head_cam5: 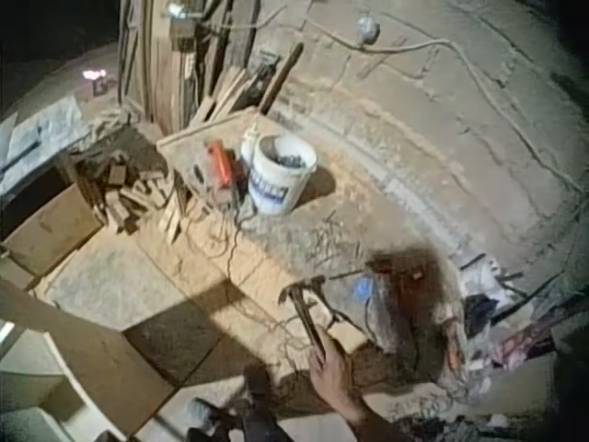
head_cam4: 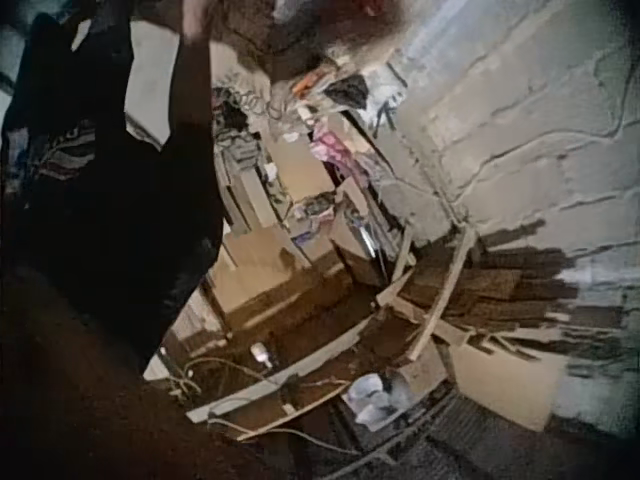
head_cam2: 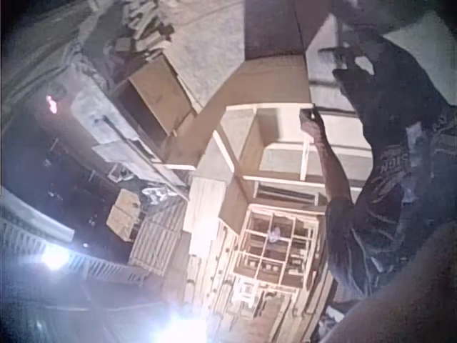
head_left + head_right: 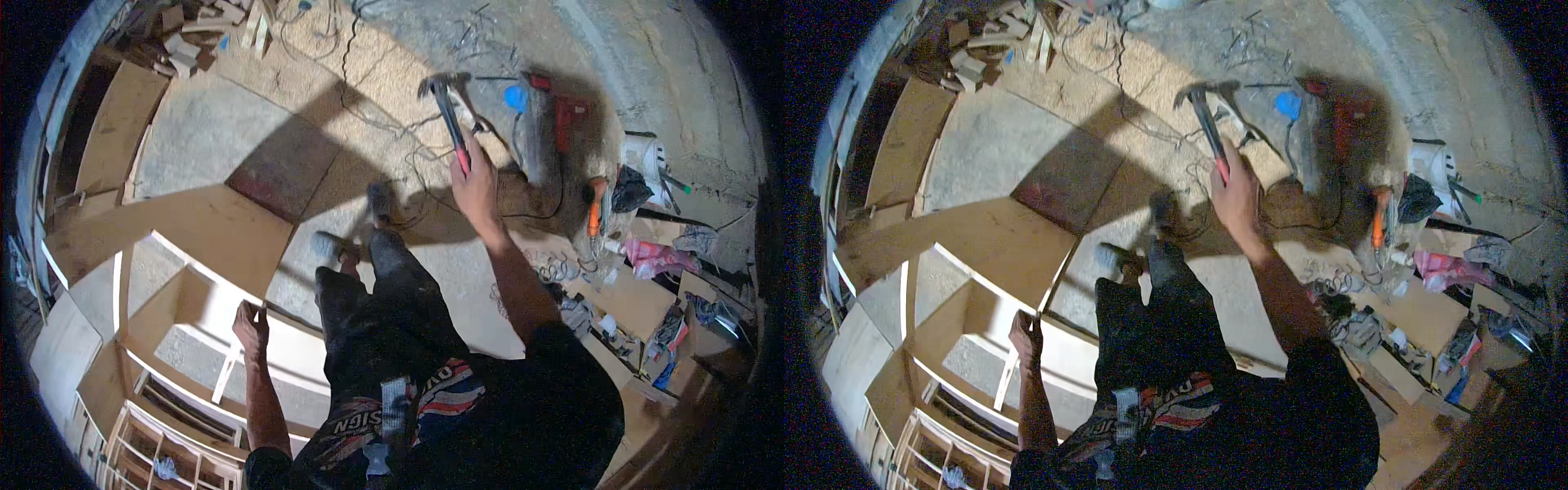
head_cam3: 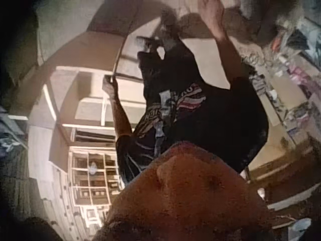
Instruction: Assembling a wooden cabinet unit using glue, hammer, nails, a power drill, and a measuring tape in a workshop.
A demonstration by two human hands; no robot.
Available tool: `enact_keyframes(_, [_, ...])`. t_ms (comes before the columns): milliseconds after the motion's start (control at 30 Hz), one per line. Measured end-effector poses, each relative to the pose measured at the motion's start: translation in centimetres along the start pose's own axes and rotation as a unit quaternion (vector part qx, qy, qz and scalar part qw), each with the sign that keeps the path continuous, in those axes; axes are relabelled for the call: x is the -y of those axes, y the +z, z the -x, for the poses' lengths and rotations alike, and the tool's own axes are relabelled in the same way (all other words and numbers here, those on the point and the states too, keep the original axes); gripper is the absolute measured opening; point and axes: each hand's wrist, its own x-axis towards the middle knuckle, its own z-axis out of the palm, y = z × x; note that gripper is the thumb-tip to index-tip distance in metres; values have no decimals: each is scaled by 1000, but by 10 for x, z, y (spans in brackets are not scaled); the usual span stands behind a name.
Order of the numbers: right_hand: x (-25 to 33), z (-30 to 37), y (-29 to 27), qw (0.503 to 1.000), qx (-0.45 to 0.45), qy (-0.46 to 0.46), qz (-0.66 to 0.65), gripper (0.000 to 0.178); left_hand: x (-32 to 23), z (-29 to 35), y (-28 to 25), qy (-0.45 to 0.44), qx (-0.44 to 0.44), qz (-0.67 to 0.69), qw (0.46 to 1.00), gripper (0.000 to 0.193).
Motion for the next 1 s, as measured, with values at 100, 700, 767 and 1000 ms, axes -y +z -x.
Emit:
enact_keyframes(100, [-8, -91, 16, 999, 10, 35, 10, 53, -5, 1, 1, -21, 8, -3, 1000, 27])
enact_keyframes(700, [-253, -147, -113, 983, -129, 124, 47, 38, 16, 0, 46, -135, -102, -102, 980, 38])
enact_keyframes(767, [-282, -150, -123, 985, -103, 93, 99, 41, 22, 7, 49, -72, -146, -8, 987, 36])
enact_keyframes(1000, [-319, -206, -124, 888, -34, 150, 434, 48, 11, 14, 36, -68, -138, -166, 974, 40])
